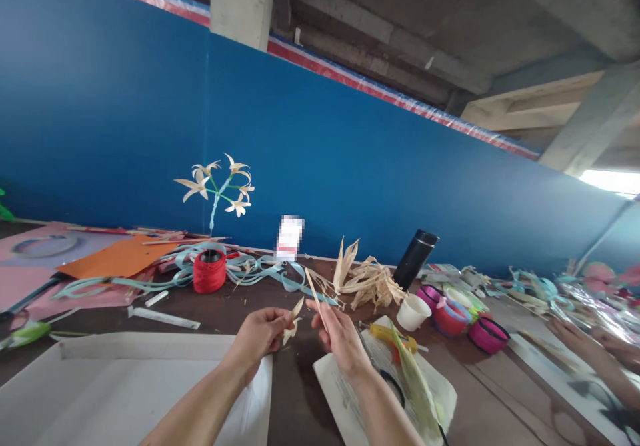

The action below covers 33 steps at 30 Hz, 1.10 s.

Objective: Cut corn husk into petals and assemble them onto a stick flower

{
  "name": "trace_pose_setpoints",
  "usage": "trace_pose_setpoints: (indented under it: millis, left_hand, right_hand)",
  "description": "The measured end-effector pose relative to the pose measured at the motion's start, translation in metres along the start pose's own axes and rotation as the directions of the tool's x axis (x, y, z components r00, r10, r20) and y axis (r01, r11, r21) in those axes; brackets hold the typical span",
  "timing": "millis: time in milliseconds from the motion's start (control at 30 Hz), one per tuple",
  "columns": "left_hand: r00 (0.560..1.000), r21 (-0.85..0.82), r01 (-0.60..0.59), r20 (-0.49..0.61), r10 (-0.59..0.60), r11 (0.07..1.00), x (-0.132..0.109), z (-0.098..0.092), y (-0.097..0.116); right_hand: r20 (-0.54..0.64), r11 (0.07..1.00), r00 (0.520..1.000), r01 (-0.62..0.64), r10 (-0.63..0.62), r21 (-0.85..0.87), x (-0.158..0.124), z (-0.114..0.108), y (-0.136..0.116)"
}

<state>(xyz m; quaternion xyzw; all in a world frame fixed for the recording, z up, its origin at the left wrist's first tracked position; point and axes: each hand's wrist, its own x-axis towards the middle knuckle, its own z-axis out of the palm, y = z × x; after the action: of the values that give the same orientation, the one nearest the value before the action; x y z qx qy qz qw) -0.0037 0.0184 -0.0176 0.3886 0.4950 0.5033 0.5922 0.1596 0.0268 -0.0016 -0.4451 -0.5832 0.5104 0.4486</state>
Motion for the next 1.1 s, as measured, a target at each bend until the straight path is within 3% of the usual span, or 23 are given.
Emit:
trace_pose_setpoints:
  millis: [200,367,500,633,733,867,967,1100]
  left_hand:
    - [1.000,-0.053,-0.017,0.018,0.017,0.998,0.003,-0.004,-0.004]
    - [0.999,-0.019,-0.031,0.022,0.032,0.999,0.003,-0.004,-0.005]
    - [0.998,0.011,-0.059,0.019,0.059,0.998,0.003,-0.002,-0.006]
    - [0.996,0.063,-0.077,-0.030,0.079,0.995,0.002,0.000,-0.004]
    - [0.995,0.058,-0.069,-0.066,0.072,0.996,-0.001,0.000,-0.001]
    - [0.995,-0.007,-0.020,-0.099,0.020,1.000,-0.004,0.000,0.003]
    - [0.994,-0.051,0.016,-0.106,-0.021,0.999,-0.005,0.000,0.005]
    - [0.993,-0.072,0.028,-0.115,-0.036,0.997,-0.008,0.003,0.009]
  right_hand:
    - [0.161,0.994,0.987,0.034,-0.017,-0.104,-0.004,0.006,0.000]
    - [0.259,0.999,0.966,-0.001,0.014,-0.050,-0.004,0.010,0.004]
    - [0.267,0.999,0.963,-0.037,0.045,-0.032,-0.002,0.008,0.008]
    - [0.198,0.976,0.977,0.121,-0.084,-0.183,-0.002,0.009,0.008]
    - [0.149,0.897,0.956,0.289,-0.252,-0.335,-0.006,0.013,0.006]
    - [0.168,0.750,0.898,0.433,-0.407,-0.499,-0.012,0.017,0.005]
    - [0.197,0.625,0.883,0.445,-0.426,-0.642,-0.014,0.019,0.005]
    - [0.183,0.513,0.897,0.387,-0.402,-0.766,-0.012,0.015,0.006]
